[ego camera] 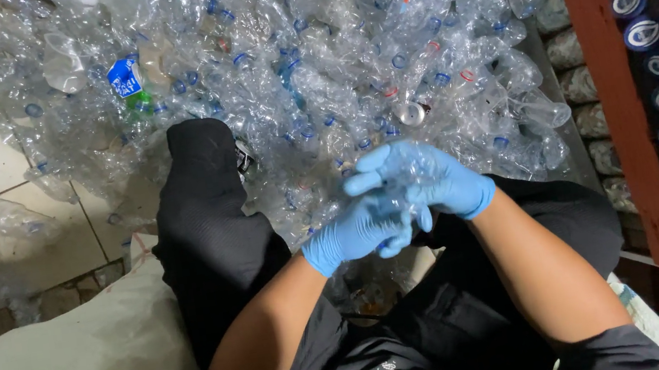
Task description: The person sits on the floor and manually crushes empty plastic water bottles, placing them into a large white sack. The person repeatedly picks up bottles from a pile, compresses them by hand, and deposits them into the bag.
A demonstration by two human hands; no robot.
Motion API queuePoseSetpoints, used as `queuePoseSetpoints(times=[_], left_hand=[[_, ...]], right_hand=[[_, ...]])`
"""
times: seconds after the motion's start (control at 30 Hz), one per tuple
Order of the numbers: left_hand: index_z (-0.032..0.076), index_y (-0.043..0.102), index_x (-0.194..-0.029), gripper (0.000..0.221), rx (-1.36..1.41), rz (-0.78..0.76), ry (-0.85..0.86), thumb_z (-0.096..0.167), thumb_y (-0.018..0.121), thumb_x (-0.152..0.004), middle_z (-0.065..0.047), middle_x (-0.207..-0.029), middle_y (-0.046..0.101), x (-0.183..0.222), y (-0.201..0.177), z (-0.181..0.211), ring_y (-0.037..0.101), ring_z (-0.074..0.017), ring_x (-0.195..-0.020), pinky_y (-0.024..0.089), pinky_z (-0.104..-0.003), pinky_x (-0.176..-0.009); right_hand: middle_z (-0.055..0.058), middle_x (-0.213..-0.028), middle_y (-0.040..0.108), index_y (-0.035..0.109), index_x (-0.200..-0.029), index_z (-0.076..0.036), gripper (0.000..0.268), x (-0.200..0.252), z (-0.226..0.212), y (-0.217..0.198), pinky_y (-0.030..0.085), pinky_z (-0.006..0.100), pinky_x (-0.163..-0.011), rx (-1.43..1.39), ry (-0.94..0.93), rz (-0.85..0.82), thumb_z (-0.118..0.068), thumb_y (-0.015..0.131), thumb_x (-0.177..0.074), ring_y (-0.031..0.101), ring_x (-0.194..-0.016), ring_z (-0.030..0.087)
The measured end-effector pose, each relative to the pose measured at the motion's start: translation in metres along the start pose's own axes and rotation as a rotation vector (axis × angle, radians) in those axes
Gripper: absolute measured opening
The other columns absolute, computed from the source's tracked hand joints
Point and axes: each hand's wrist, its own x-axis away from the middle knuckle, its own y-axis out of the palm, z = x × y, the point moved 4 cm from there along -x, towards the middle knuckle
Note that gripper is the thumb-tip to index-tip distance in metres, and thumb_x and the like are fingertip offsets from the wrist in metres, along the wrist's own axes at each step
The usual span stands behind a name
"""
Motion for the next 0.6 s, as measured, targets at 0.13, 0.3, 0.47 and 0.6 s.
queuePoseSetpoints(times=[0.13,0.3,0.47,0.6], left_hand=[[-0.001,0.068,-0.106,0.035,-0.323,0.102,0.074,0.034,0.068,-0.101,-0.010,-0.051,0.059,-0.004,-0.026,0.010,0.055,-0.0157,-0.038,0.044,-0.024,-0.035],[0.010,0.073,-0.077,0.070,-1.196,0.442,-0.041,0.078,0.058,-0.084,-0.012,-0.073,0.077,0.003,-0.016,0.078,0.077,-0.0343,-0.077,0.058,-0.043,-0.070],[0.011,0.065,-0.087,0.054,-1.703,0.538,-0.018,0.064,0.058,-0.091,-0.016,-0.065,0.072,-0.004,-0.023,0.059,0.076,-0.0356,-0.071,0.057,-0.048,-0.065],[0.014,0.059,-0.079,0.051,-1.817,0.597,0.014,0.064,0.058,-0.091,-0.014,-0.060,0.069,-0.011,-0.036,0.021,0.074,-0.0341,-0.071,0.057,-0.045,-0.060]], right_hand=[[0.025,-0.145,0.058,0.053,-0.142,-0.007,0.081,-0.008,-0.008,-0.021,0.057,0.056,-0.096,0.332,-0.079,-0.012,-0.050,0.083,-0.080,0.061,-0.126,0.042],[0.026,-0.151,0.050,0.036,-0.157,-0.004,0.128,-0.005,-0.024,-0.041,0.047,0.062,-0.107,0.497,-0.037,0.220,-0.088,0.065,-0.064,0.054,-0.133,0.043],[0.011,-0.125,0.068,0.058,-0.136,-0.010,0.050,-0.007,-0.011,-0.060,0.055,0.033,-0.083,0.732,0.042,0.516,-0.045,0.052,-0.100,0.065,-0.099,0.018],[0.007,-0.058,0.062,0.067,-0.074,-0.011,0.035,-0.012,0.030,-0.127,0.049,0.026,-0.041,0.981,0.080,0.808,-0.036,0.083,-0.093,0.058,-0.052,0.013]])
